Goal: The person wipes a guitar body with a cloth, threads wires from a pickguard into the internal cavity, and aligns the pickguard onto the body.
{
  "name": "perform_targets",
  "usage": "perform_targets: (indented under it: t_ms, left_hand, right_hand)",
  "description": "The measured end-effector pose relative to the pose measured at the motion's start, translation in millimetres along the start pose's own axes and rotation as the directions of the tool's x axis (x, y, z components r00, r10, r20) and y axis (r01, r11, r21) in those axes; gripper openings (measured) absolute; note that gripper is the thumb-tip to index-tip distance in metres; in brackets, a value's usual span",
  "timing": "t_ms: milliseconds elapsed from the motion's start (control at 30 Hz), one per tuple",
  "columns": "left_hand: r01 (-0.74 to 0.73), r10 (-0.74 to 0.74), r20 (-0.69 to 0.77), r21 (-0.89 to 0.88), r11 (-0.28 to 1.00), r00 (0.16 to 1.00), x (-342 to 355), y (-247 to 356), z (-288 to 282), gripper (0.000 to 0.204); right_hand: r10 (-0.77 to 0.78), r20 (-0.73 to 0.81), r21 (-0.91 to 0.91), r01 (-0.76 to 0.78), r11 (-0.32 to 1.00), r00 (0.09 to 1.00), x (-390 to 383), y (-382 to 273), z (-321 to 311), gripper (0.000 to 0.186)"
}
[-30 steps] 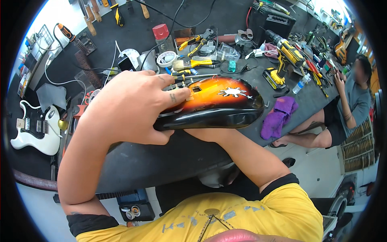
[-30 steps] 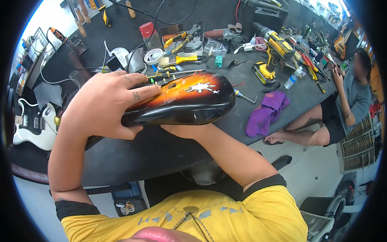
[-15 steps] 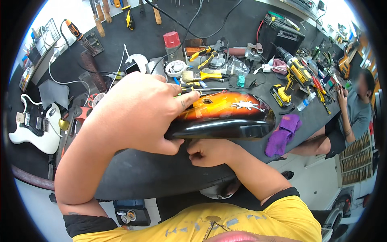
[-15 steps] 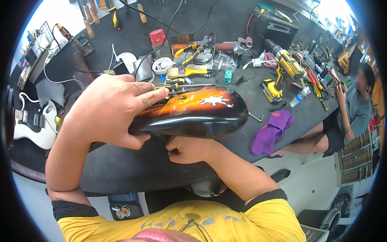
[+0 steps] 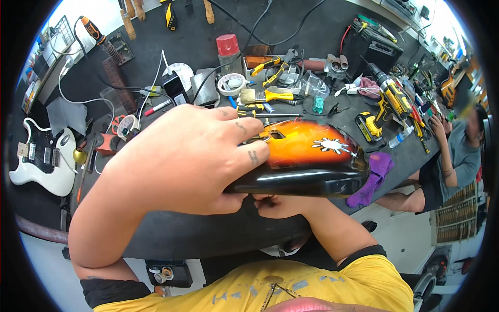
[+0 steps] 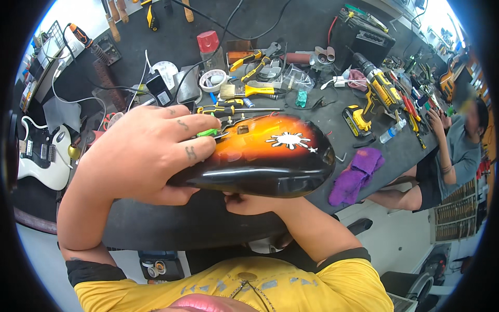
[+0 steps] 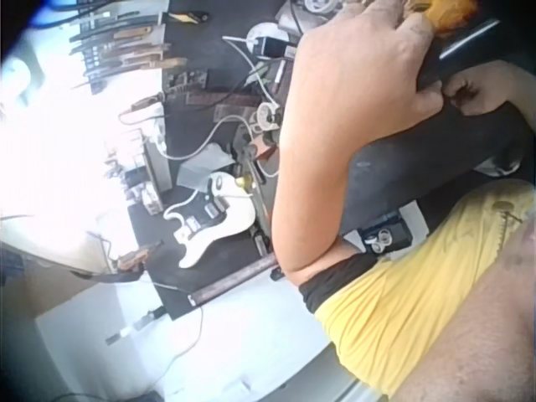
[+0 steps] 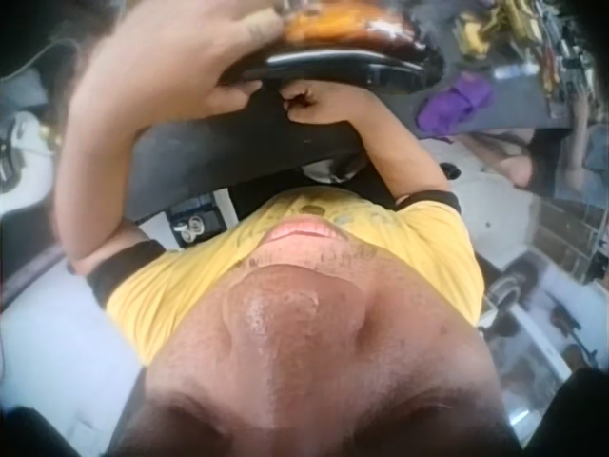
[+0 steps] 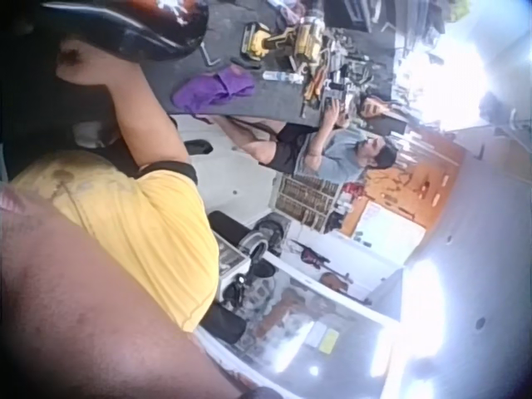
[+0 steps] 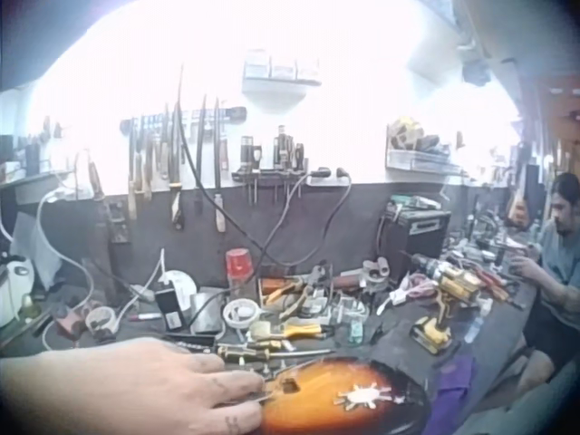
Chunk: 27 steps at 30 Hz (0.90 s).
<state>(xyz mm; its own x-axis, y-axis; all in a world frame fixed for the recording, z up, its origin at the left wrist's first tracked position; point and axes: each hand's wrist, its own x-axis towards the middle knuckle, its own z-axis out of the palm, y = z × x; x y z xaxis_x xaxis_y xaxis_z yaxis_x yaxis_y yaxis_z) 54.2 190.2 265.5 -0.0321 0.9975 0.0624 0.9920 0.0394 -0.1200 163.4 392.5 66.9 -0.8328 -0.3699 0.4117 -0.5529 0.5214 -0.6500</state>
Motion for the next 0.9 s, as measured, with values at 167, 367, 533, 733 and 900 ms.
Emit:
perform_targets:
  t_ms: [167, 367, 533, 733, 900]
  left_hand:
    - [-0.021, 0.019, -0.042, -0.035, 0.999, 0.999, -2, 1, -1, 0.066]
    - [0.051, -0.046, 0.080, -0.052, 0.997, 0.996, 4, 7, -6, 0.076]
    - [0.066, -0.061, 0.064, -0.089, 0.994, 0.996, 3, 19, 1, 0.085]
    - [0.085, -0.080, 0.074, -0.069, 0.994, 0.994, 6, 37, 10, 0.076]
    - [0.069, -0.066, 0.062, -0.050, 0.996, 0.996, 2, 49, 13, 0.077]
  right_hand:
    - [0.104, 0.138, -0.119, -0.087, 0.989, 0.985, -4, -5, 0, 0.011]
    - [0.077, 0.058, -0.066, -0.074, 0.995, 0.995, -10, -1, -10, 0.014]
    - [0.098, 0.091, -0.050, -0.094, 0.994, 0.991, -27, 1, -20, 0.017]
    - [0.048, 0.159, -0.017, -0.046, 0.999, 0.986, -23, 7, -24, 0.023]
    - [-0.084, 0.521, 0.057, 0.064, 0.996, 0.849, -11, -25, -13, 0.027]
